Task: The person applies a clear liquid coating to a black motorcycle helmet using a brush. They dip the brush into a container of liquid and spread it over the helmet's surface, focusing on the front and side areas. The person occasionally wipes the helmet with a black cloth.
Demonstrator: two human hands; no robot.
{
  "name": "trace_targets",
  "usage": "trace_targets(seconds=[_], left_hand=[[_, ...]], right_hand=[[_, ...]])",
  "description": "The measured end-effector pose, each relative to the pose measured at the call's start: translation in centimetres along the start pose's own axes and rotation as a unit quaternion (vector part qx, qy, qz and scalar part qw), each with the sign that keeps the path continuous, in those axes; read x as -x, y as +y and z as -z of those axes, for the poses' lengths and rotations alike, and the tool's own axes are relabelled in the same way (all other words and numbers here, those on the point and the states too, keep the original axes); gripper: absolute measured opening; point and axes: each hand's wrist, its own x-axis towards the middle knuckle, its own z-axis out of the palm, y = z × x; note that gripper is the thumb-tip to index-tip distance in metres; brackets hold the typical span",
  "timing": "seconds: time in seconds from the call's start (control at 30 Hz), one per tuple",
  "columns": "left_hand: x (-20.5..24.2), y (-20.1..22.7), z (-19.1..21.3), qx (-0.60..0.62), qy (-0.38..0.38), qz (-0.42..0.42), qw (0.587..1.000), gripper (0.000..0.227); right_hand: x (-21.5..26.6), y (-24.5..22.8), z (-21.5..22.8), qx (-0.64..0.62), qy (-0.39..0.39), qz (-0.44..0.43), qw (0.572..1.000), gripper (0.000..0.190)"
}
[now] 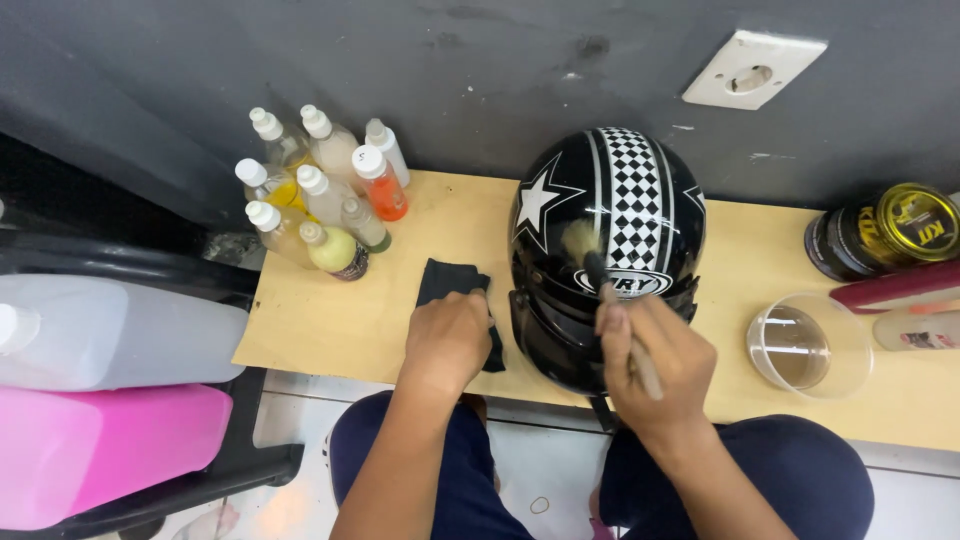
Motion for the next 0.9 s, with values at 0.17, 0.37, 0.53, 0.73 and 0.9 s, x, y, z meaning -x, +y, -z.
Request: trace_targets(seconds=[0.17, 0.37, 0.53, 0.73, 0.9], left_hand=[[0.1, 1.2, 0.3, -0.023, -0.001, -0.004, 1.0, 0.024], [-0.7, 1.1, -0.3, -0.053, -0.013, 0.008, 0.998, 0.022], [-1.0, 1.2, 0.0, -0.062, -0.025, 0.037, 0.997, 0.027], [-0.1, 3.3, 1.4, -0.072, -0.018, 0.059, 0.996, 0.029], [-0.5, 3.3, 0.9, -0.073, -0.016, 0.068, 0.995, 0.032]], right_hand=[[-0.1, 0.9, -0.9, 0.041, -0.085, 0.126, 0.987, 0.02], [0.0, 4.4, 1.2, 0.105, 0.02, 0.094, 0.99, 0.026], [1.7, 5.7, 1.3, 0.005, 0.052, 0.147, 0.988, 0.031], [-0.1, 6.9, 1.9, -0.021, 0.057, 0.057, 0.997, 0.027], [1.1, 7.2, 3.0, 0.019, 0.088, 0.037, 0.995, 0.031]])
